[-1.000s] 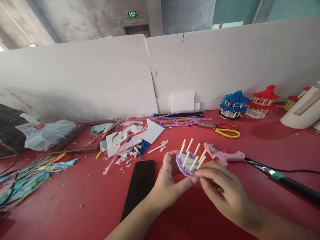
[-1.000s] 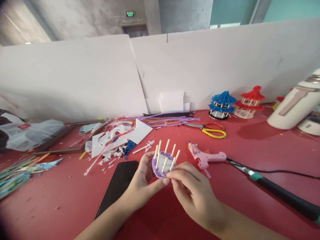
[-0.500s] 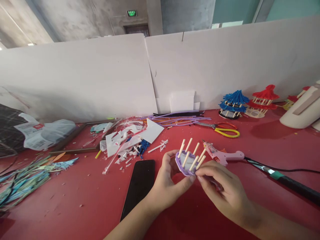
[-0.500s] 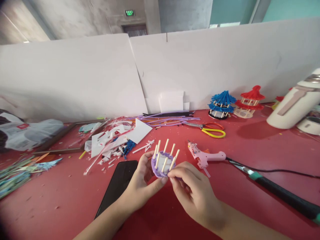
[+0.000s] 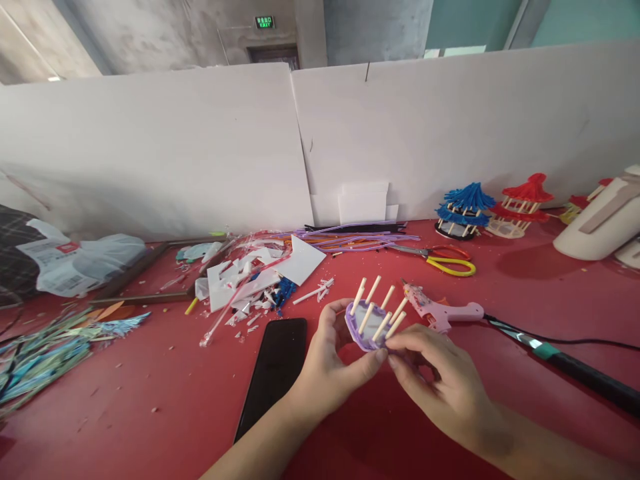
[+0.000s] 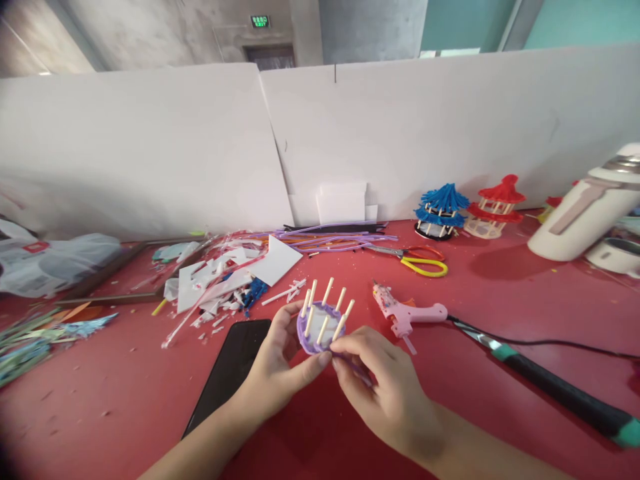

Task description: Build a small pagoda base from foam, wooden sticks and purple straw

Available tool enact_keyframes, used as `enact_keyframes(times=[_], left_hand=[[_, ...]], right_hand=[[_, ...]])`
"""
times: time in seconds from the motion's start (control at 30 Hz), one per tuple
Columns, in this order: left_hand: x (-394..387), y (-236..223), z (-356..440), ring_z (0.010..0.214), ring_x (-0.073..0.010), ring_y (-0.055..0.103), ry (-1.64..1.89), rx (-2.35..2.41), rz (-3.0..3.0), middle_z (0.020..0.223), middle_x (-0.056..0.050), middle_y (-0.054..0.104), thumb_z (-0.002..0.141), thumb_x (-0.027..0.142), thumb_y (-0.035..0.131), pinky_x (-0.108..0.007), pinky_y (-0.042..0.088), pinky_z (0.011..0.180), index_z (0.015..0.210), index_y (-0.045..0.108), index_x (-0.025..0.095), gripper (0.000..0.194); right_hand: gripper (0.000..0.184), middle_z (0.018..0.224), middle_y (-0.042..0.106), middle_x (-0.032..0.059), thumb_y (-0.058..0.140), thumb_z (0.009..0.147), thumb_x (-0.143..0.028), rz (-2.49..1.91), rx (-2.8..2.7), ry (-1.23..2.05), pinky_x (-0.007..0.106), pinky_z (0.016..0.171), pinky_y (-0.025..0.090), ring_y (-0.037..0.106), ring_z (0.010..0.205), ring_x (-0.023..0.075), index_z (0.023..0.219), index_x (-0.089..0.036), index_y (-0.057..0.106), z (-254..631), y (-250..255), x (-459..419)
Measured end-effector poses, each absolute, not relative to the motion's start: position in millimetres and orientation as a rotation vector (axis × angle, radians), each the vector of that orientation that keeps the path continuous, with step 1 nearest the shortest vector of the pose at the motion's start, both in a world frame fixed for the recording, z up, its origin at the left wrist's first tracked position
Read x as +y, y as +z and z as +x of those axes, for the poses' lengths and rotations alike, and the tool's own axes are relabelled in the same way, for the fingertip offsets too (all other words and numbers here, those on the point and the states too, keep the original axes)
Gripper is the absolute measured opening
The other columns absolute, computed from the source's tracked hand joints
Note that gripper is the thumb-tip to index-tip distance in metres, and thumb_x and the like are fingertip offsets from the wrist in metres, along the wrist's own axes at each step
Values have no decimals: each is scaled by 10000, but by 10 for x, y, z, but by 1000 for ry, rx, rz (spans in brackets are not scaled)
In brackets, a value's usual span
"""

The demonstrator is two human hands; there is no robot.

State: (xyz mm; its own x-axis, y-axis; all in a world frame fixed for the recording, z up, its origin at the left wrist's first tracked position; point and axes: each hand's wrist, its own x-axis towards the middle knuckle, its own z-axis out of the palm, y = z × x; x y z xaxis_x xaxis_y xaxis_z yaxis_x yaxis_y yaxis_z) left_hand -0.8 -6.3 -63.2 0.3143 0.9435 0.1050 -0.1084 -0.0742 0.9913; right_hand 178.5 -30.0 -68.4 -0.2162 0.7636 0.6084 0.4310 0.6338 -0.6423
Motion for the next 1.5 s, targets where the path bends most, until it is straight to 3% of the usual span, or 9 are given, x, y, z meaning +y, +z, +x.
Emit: enact_keyframes(times=[0.27,0.57,0.73,0.87,1.03,1.13,1.27,1.4,1.5], left_hand=[[-38,-620,-27,990,-187,636,1159,896,1229,1083,-30,624,722,250,781,-303,489,875,1091,436,245,505],[-24,-607,-10,973,-178,637,1188,878,1205,1058,-19,633,711,230,790,-305,484,879,1097,437,248,523],[-8,-638,-49,911,-167,629,1175,873,1255,1003,-8,628,698,228,801,-289,499,833,1103,445,257,540],[22,-648,-76,895,-163,641,1192,790,1190,985,-13,655,694,231,807,-288,503,835,1088,490,239,506],[49,-622,-93,948,-222,672,1176,649,1045,1014,-48,696,668,236,824,-361,508,885,1087,527,219,514],[51,-580,-94,1001,-244,656,1164,648,1012,1065,-72,695,671,274,823,-393,480,942,1120,553,210,528],[69,-556,-111,1071,-273,620,1160,654,985,1139,-104,675,669,339,817,-411,447,982,1176,573,203,579],[86,-572,-136,1073,-293,620,1129,661,963,1158,-118,672,644,342,829,-420,476,937,1190,576,214,615],[76,-568,-127,1095,-290,618,1108,666,957,1167,-113,677,634,321,839,-441,428,1010,1198,580,216,629]], right_hand=[[19,648,597,-28,543,886,-208,-1057,-1853,473,194,479,442,545,522,91,880,-206,561,1783,-636,-325],[126,667,568,-29,516,889,-143,-888,-2025,417,205,552,482,558,559,101,998,-203,502,1819,-653,-384],[322,808,683,54,576,852,-133,-742,-2177,18,273,704,554,659,729,172,1165,-139,501,1846,-637,-412],[317,945,695,117,500,884,-198,-698,-2251,-19,341,770,561,664,875,230,1192,-121,504,1890,-552,-351],[387,1169,603,158,374,855,-100,-1232,-2088,-168,440,930,492,573,1105,270,1219,-125,504,2286,-599,-52],[380,1139,602,190,400,816,-130,-1560,-2173,-313,518,910,478,561,1093,342,1162,-82,553,2675,-756,126],[456,1053,642,154,405,743,-61,-1812,-2409,-161,438,770,540,626,957,307,1157,-112,589,2990,-930,234],[546,1124,624,135,407,717,-28,-1758,-2387,-110,424,864,515,595,1048,289,1236,-134,537,2978,-964,271],[486,1118,630,112,420,689,-27,-1657,-2378,20,409,894,501,590,1080,271,1131,-168,566,2886,-937,271]])
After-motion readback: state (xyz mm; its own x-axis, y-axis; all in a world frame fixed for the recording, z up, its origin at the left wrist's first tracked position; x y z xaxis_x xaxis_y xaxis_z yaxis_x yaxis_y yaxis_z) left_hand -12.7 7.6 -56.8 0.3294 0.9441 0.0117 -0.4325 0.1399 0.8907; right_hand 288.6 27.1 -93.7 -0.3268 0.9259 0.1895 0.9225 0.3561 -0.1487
